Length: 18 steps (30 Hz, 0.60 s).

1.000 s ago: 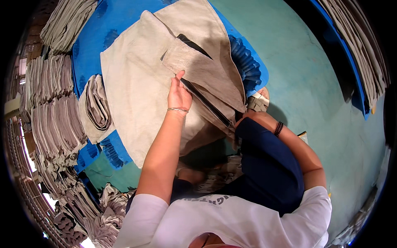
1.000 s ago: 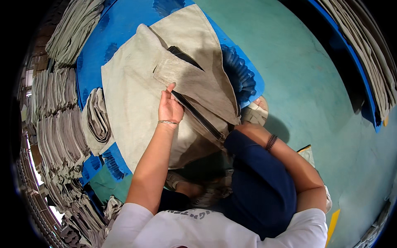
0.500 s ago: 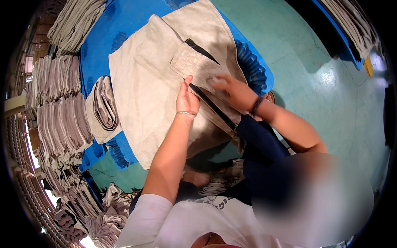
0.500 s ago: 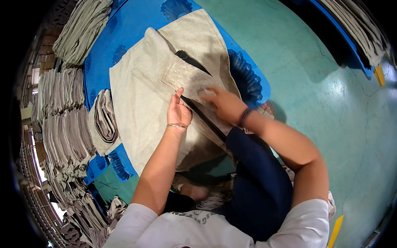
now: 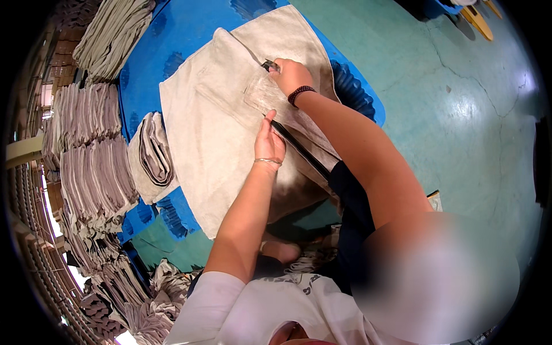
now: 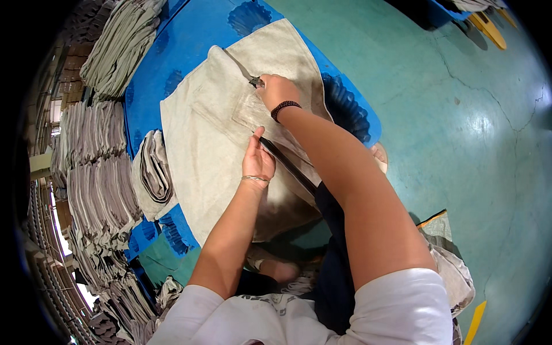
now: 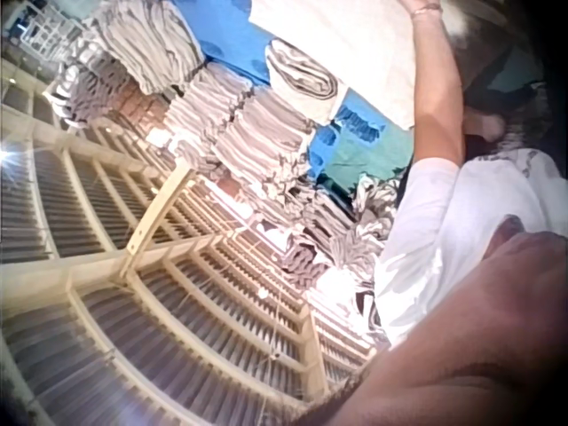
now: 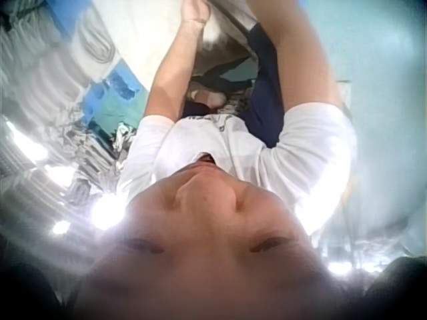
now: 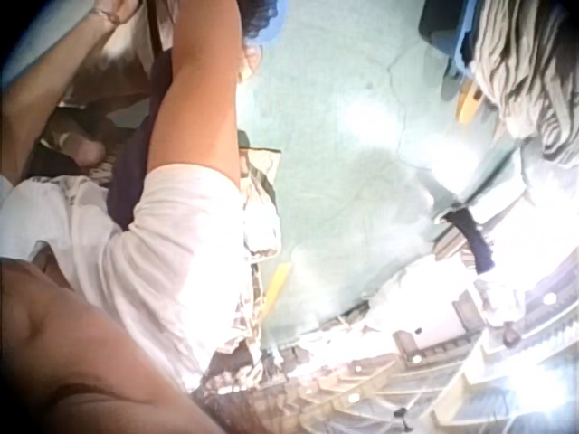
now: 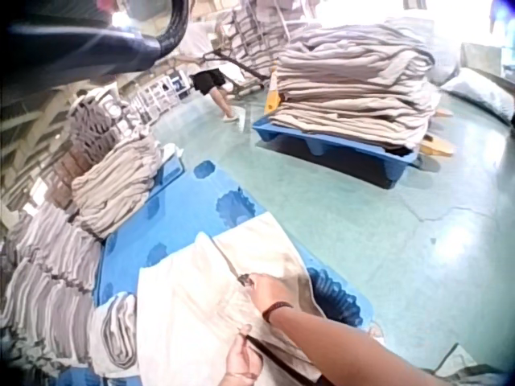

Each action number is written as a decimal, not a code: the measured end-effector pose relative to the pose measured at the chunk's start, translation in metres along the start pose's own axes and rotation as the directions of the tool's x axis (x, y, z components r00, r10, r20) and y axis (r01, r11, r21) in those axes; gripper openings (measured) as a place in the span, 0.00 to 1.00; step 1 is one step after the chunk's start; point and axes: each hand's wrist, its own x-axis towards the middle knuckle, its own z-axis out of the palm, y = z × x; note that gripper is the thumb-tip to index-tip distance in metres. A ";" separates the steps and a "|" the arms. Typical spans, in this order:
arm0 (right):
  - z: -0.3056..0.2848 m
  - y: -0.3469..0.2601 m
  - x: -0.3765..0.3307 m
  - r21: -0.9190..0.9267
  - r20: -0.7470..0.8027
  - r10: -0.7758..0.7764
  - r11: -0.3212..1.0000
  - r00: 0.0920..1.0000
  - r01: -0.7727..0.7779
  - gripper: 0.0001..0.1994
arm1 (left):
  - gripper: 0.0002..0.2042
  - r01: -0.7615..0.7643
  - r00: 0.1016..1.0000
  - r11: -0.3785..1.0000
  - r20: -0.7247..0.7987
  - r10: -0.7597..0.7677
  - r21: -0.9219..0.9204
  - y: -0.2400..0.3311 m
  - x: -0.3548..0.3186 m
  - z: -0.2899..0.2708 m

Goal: The person picks up and lays out textile cushion covers on a pallet, opening the zippers and smoothing the fabric by hand to inspect the interior and seams.

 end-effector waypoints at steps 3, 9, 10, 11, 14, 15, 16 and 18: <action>0.008 0.009 0.003 -0.008 -0.163 -0.064 0.998 0.985 0.063 0.11 | 0.21 0.004 1.000 1.000 0.007 -0.004 0.006 -0.001 0.001 0.000; 0.011 0.023 0.009 0.149 -0.225 0.040 0.989 0.974 -0.007 0.11 | 0.19 -0.005 1.000 1.000 0.008 0.004 0.024 -0.003 0.001 -0.001; 0.010 0.021 0.008 0.180 -0.203 0.069 0.983 0.977 -0.032 0.11 | 0.19 -0.009 1.000 1.000 0.009 0.009 0.026 -0.002 0.002 -0.002; 0.008 0.019 0.008 0.209 -0.180 0.096 0.976 0.979 -0.058 0.11 | 0.19 -0.011 1.000 1.000 0.008 0.011 0.028 -0.001 0.002 -0.004; 0.008 0.025 0.011 0.234 -0.217 0.078 0.972 0.973 -0.026 0.10 | 0.18 -0.008 1.000 1.000 0.020 0.008 0.025 -0.003 0.003 -0.004; 0.008 0.026 0.012 0.232 -0.244 0.055 0.973 0.968 0.004 0.10 | 0.18 -0.008 1.000 1.000 0.023 0.007 0.022 -0.003 0.003 -0.005; 0.006 0.028 0.013 0.241 -0.226 0.052 0.971 0.973 0.004 0.10 | 0.18 -0.007 1.000 1.000 0.027 0.007 0.020 -0.003 0.002 -0.005; 0.001 0.032 0.015 0.258 -0.193 0.047 0.966 0.980 0.005 0.12 | 0.18 -0.005 1.000 1.000 0.023 0.004 0.025 -0.003 0.003 -0.004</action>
